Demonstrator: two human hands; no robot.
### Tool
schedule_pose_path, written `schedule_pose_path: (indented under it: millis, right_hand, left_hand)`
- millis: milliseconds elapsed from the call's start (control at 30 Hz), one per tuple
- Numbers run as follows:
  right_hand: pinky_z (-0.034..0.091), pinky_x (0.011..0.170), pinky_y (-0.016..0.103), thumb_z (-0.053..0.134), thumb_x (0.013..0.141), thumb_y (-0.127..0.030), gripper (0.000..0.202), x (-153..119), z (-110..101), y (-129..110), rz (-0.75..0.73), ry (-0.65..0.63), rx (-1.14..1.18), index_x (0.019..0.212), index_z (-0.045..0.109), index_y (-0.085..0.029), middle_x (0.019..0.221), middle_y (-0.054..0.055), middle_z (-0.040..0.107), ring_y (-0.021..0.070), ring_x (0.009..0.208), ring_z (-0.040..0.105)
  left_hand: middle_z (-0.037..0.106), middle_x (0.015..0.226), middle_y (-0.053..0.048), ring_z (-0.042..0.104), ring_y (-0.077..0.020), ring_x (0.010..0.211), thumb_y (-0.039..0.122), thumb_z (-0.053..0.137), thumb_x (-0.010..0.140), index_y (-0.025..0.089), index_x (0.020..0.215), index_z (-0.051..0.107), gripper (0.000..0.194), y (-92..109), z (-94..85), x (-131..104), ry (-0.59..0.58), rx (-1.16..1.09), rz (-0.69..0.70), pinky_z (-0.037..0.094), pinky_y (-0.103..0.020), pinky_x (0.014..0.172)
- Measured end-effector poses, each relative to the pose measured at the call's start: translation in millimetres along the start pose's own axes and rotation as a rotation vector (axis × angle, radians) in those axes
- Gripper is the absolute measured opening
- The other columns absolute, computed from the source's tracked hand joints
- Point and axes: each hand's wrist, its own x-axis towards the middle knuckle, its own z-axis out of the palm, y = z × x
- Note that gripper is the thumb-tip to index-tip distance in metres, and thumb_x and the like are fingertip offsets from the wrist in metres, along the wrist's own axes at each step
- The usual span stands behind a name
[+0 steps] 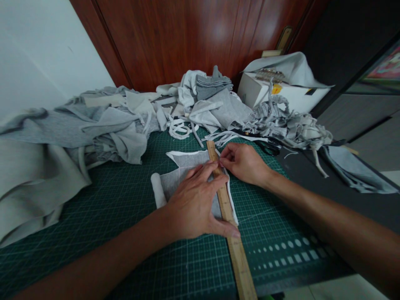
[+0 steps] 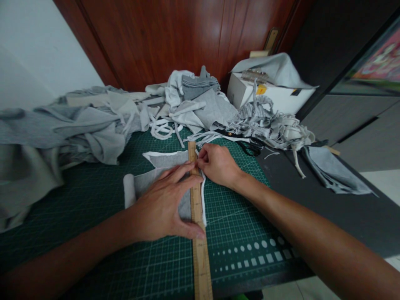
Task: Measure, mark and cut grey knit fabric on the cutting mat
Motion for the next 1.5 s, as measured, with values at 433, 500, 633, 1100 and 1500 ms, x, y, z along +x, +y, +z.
schedule_pose_path:
  millis: [433, 500, 633, 1100, 1500]
  right_hand:
    - [0.043, 0.055, 0.029, 0.067, 0.085, -0.013, 0.009, -12, -5, -9, -0.051, -0.045, -0.052, 0.080, 0.071, -0.019, 0.069, 0.002, 0.073, 0.0167, 0.059, 0.063]
    - [0.043, 0.053, 0.029, 0.067, 0.085, -0.013, 0.009, -18, -6, -11, -0.050, -0.066, -0.034, 0.079, 0.071, -0.019, 0.069, 0.002, 0.073, 0.0166, 0.058, 0.063]
    - [0.043, 0.052, 0.028, 0.067, 0.086, -0.015, 0.009, -32, -8, -12, -0.029, -0.109, 0.033, 0.079, 0.070, -0.020, 0.068, 0.001, 0.071, 0.0166, 0.058, 0.063]
    - [0.041, 0.053, 0.028, 0.067, 0.084, -0.012, 0.009, -24, -3, -15, 0.041, -0.035, -0.004, 0.079, 0.071, -0.018, 0.068, 0.002, 0.071, 0.0158, 0.057, 0.060]
    - [0.040, 0.052, 0.027, 0.067, 0.085, -0.012, 0.011, -53, -11, -24, 0.038, -0.149, 0.016, 0.077, 0.070, -0.018, 0.065, -0.001, 0.068, 0.0143, 0.056, 0.059]
  left_hand:
    - [0.054, 0.149, -0.025, 0.054, -0.0436, 0.138, 0.068, 0.095, 0.040, 0.015, 0.149, 0.032, 0.137, 8, 1.7, 1, 0.072, -0.107, -0.139, 0.035, -0.060, 0.120]
    - [0.052, 0.150, -0.026, 0.052, -0.0429, 0.140, 0.067, 0.096, 0.039, 0.012, 0.149, 0.032, 0.139, 8, 0.2, 2, 0.064, -0.102, -0.143, 0.035, -0.058, 0.121]
    - [0.053, 0.148, -0.024, 0.054, -0.0408, 0.137, 0.066, 0.096, 0.039, 0.012, 0.149, 0.032, 0.138, 8, 0.1, 2, 0.070, -0.105, -0.128, 0.036, -0.056, 0.120]
    - [0.053, 0.147, -0.022, 0.052, -0.0411, 0.137, 0.068, 0.095, 0.043, 0.015, 0.149, 0.032, 0.135, 8, -0.1, 2, 0.078, -0.080, -0.095, 0.037, -0.058, 0.119]
    - [0.058, 0.143, -0.019, 0.055, -0.0371, 0.133, 0.072, 0.093, 0.044, 0.014, 0.139, 0.043, 0.122, 4, 2.2, 1, 0.077, -0.050, -0.070, 0.036, -0.052, 0.120]
